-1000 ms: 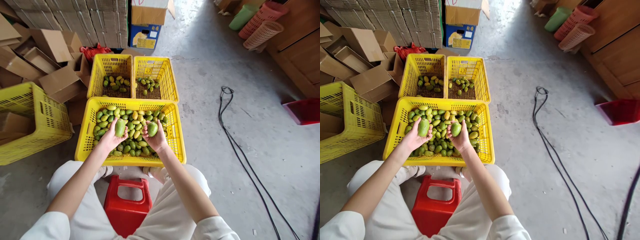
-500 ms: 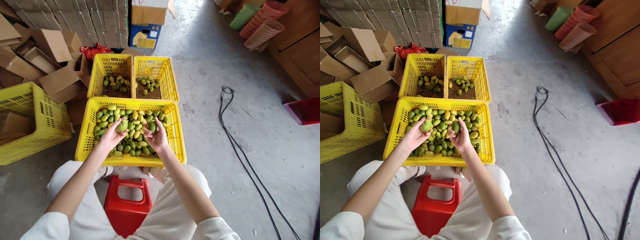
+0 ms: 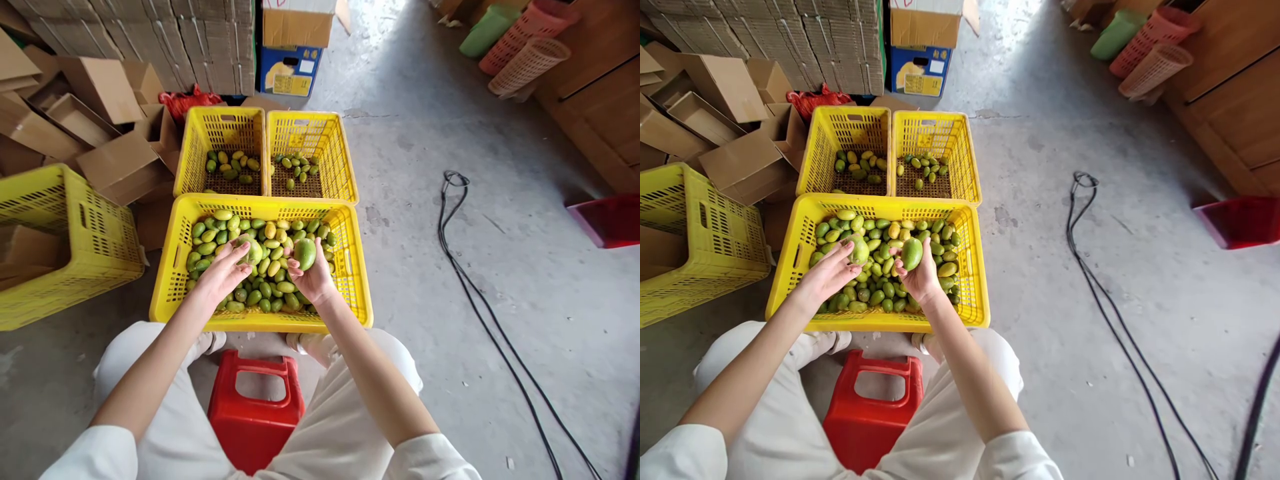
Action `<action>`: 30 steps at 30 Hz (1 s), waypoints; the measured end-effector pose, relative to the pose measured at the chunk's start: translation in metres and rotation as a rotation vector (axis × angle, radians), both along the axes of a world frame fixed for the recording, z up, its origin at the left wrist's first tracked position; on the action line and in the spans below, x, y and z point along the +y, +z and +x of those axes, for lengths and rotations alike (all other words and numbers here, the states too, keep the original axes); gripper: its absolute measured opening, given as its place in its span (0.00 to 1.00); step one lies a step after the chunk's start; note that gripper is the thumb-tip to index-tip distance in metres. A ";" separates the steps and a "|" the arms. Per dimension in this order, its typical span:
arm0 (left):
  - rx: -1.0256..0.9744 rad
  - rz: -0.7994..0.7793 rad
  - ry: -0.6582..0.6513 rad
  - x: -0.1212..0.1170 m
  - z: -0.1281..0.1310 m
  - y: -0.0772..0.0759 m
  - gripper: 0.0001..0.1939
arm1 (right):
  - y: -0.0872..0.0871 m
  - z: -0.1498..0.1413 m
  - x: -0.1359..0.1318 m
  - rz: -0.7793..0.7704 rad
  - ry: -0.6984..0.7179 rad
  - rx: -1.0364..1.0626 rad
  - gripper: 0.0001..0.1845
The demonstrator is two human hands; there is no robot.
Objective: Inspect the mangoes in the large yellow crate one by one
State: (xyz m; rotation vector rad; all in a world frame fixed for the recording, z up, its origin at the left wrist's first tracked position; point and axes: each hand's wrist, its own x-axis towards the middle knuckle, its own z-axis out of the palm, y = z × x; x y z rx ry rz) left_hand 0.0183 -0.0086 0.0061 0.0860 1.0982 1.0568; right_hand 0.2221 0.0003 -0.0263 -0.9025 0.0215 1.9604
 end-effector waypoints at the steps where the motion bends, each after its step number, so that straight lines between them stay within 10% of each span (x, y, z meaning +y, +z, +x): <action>1: -0.012 -0.002 -0.010 0.000 0.000 0.001 0.13 | 0.000 -0.001 0.000 -0.003 -0.010 -0.007 0.28; 11: -0.025 -0.122 -0.064 0.000 0.003 0.015 0.10 | 0.003 -0.006 -0.003 0.003 -0.084 -0.053 0.11; 23: 0.011 -0.087 0.032 -0.001 0.004 0.001 0.03 | -0.012 -0.010 -0.002 -0.064 0.006 -0.135 0.24; 30: -0.025 -0.197 0.070 0.003 0.001 -0.005 0.15 | -0.023 -0.007 -0.005 -0.065 0.024 -0.094 0.22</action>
